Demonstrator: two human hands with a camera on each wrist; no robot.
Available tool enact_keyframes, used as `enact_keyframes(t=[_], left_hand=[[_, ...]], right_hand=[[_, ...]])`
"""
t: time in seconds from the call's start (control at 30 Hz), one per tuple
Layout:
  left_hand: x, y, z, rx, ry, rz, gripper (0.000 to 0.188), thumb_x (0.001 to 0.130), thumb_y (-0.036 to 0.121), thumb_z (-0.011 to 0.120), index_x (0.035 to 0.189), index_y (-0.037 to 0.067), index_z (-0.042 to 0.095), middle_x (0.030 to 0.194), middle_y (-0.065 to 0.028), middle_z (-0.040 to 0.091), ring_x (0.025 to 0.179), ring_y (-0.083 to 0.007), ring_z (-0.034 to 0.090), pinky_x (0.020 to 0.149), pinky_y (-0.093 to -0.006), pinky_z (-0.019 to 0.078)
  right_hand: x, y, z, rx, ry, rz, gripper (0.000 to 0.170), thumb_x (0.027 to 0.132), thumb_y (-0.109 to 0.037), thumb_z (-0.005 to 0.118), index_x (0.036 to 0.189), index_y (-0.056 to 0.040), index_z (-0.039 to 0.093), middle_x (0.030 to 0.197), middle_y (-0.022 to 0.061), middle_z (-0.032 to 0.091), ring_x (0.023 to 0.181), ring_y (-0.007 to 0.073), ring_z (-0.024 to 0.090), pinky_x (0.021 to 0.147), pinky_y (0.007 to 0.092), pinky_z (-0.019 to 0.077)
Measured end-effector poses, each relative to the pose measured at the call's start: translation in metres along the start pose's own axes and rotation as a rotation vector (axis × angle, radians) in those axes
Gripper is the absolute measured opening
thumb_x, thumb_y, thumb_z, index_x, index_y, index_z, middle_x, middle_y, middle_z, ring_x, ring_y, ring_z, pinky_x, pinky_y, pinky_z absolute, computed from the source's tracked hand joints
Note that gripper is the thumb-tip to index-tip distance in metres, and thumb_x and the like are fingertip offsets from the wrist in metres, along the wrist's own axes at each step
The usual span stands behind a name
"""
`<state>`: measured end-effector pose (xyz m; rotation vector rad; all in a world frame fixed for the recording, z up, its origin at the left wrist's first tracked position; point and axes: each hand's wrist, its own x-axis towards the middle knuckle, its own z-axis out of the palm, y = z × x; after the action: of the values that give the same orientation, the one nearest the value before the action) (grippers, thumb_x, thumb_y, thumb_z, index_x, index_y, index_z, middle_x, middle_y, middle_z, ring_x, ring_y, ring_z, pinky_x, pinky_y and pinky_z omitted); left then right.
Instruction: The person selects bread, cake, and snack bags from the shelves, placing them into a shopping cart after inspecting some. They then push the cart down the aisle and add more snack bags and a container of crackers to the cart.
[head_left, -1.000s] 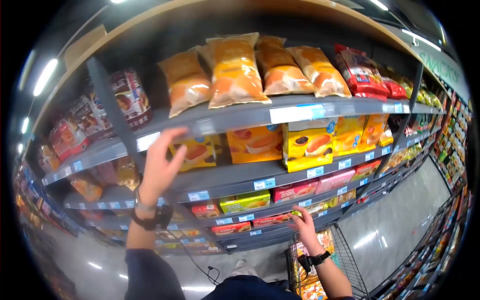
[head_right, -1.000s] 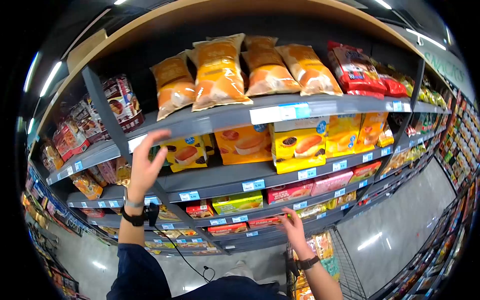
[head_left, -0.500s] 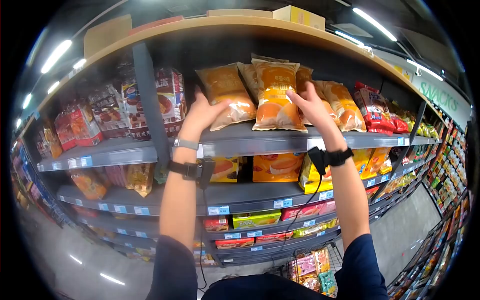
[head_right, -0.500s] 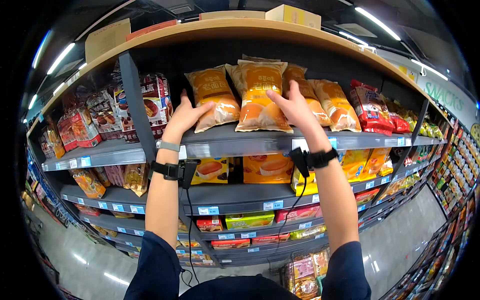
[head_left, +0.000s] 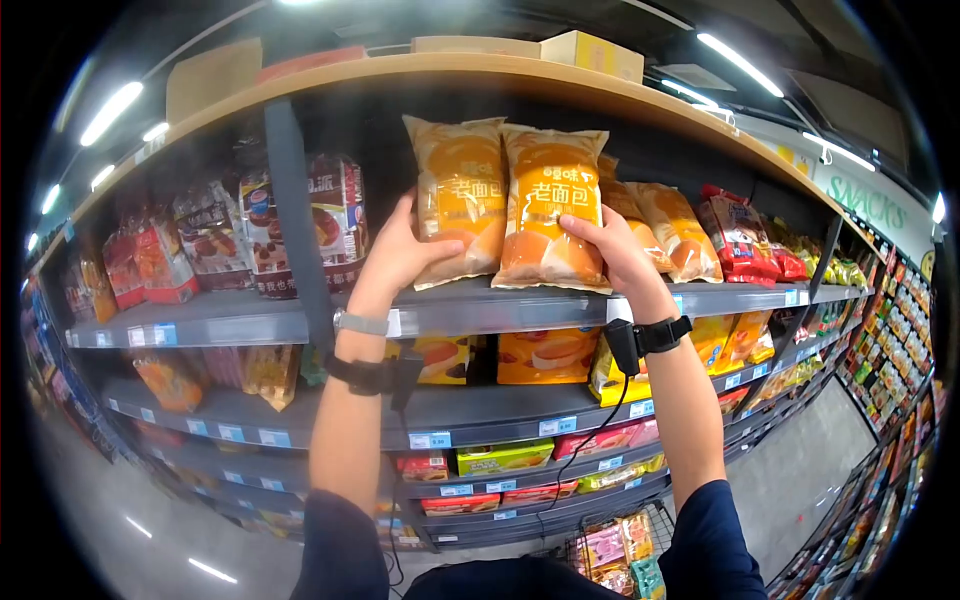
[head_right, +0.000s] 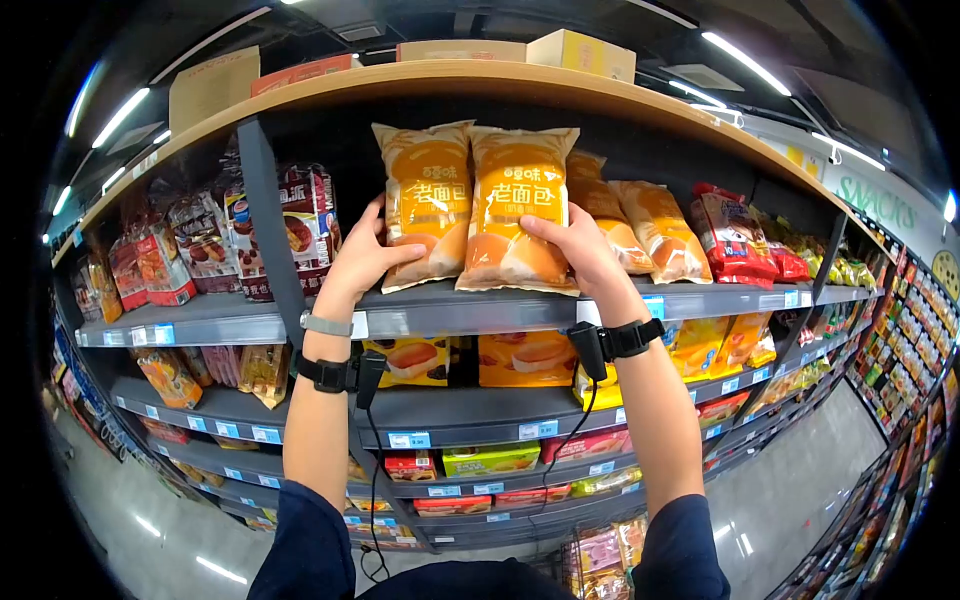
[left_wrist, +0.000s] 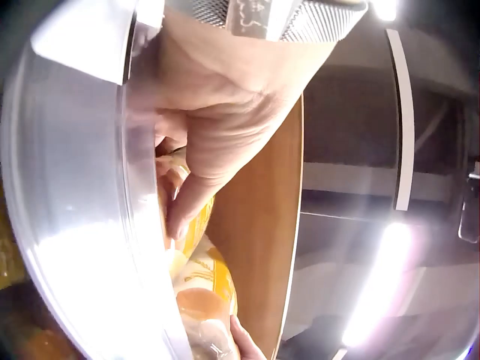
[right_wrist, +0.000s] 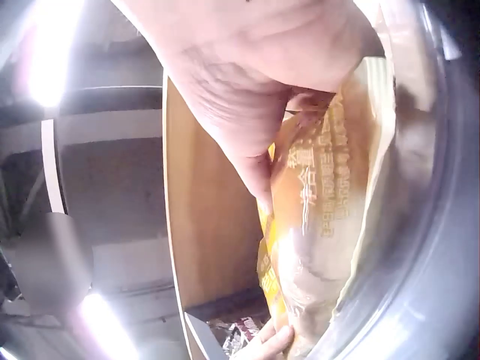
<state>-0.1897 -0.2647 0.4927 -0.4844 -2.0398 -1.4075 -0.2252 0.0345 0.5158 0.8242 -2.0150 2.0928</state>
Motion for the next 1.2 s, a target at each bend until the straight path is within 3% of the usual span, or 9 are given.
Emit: enact_keyframes(t=[0.07,0.13,0.27,0.37,0.77,0.93,1.07,1.13,1.2], left_hand=[[-0.002,0.005,0.003,-0.153,-0.05,0.054,0.083,0.075,0.007,0.082,0.144,-0.003,0.037,0.127,-0.0171,0.059,0.116,-0.0221,0.059,0.097,-0.0316,0.0497],[-0.008,0.021,0.006,-0.45,-0.112,-0.095,0.067,0.079,0.004,0.078,0.137,-0.003,0.045,0.122,-0.013,0.062,0.111,-0.0185,0.062,0.097,-0.0307,0.0498],[-0.019,0.044,0.017,-0.449,-0.099,-0.044,0.059,0.086,0.008,0.072,0.137,-0.002,0.044,0.123,-0.0129,0.062,0.111,-0.018,0.062,0.097,-0.0312,0.0498],[-0.044,0.062,0.023,-0.687,-0.13,-0.047,0.06,0.087,0.009,0.068,0.14,-0.002,0.041,0.131,-0.014,0.057,0.118,-0.0209,0.058,0.1,-0.0333,0.0472],[-0.149,0.049,0.114,-0.657,-0.082,-0.22,0.043,0.089,0.013,0.072,0.126,-0.002,0.056,0.118,-0.0089,0.066,0.106,-0.0169,0.063,0.094,-0.0307,0.0488],[-0.209,0.03,0.165,-0.584,-0.073,-0.176,0.044,0.084,0.011,0.076,0.122,-0.003,0.06,0.112,-0.008,0.068,0.103,-0.017,0.064,0.093,-0.0306,0.0483],[-0.275,0.008,0.205,-0.647,-0.34,-0.382,0.055,0.08,0.012,0.077,0.127,-0.004,0.055,0.116,-0.0102,0.066,0.105,-0.0194,0.064,0.092,-0.0329,0.05],[-0.314,-0.024,0.22,-0.538,-0.591,-0.504,0.072,0.082,0.032,0.08,0.134,-0.003,0.045,0.125,-0.0117,0.06,0.114,-0.0217,0.059,0.1,-0.0356,0.0455],[-0.359,-0.042,0.245,-0.462,-0.612,-0.702,0.069,0.084,0.032,0.079,0.133,-0.003,0.046,0.123,-0.0113,0.061,0.113,-0.0203,0.059,0.099,-0.0349,0.0456]], right_hand=[[-0.006,-0.002,-0.005,0.119,-0.081,-0.019,0.058,0.087,-0.021,0.077,0.13,0.0025,0.046,0.114,0.0096,0.064,0.099,0.0144,0.064,0.087,0.0283,0.0523],[-0.009,0.003,-0.007,0.188,-0.07,-0.078,0.055,0.087,-0.02,0.076,0.13,0.0012,0.048,0.116,0.0081,0.064,0.099,0.0129,0.064,0.086,0.0276,0.0524],[-0.026,-0.001,-0.015,0.3,-0.029,-0.122,0.046,0.091,-0.021,0.072,0.127,-0.0004,0.053,0.118,0.0092,0.066,0.1,0.0133,0.066,0.086,0.0275,0.0539],[-0.057,-0.011,-0.025,0.574,-0.074,0.118,0.05,0.096,-0.027,0.064,0.136,-0.0015,0.047,0.128,0.0152,0.062,0.11,0.0232,0.066,0.094,0.0333,0.0551],[-0.156,0.057,-0.089,0.533,-0.244,-0.016,0.063,0.092,-0.028,0.069,0.142,-0.0003,0.041,0.136,0.0097,0.056,0.123,0.0195,0.056,0.104,0.0345,0.0451],[-0.237,0.077,-0.124,0.525,-0.079,-0.015,0.065,0.088,-0.022,0.074,0.141,-0.0011,0.042,0.135,0.0084,0.057,0.123,0.0185,0.055,0.104,0.0345,0.0442],[-0.337,0.118,-0.185,0.426,0.173,0.029,0.063,0.087,-0.021,0.075,0.138,-0.0015,0.044,0.13,0.0074,0.06,0.118,0.017,0.058,0.102,0.0334,0.0456],[-0.393,0.141,-0.213,0.434,0.3,0.103,0.061,0.087,-0.019,0.075,0.137,-0.002,0.045,0.129,0.0081,0.061,0.115,0.0174,0.06,0.1,0.0335,0.0477],[-0.454,0.163,-0.236,0.417,0.502,0.241,0.057,0.088,-0.015,0.073,0.136,-0.0015,0.044,0.13,0.011,0.059,0.115,0.0196,0.061,0.099,0.0341,0.0499]])
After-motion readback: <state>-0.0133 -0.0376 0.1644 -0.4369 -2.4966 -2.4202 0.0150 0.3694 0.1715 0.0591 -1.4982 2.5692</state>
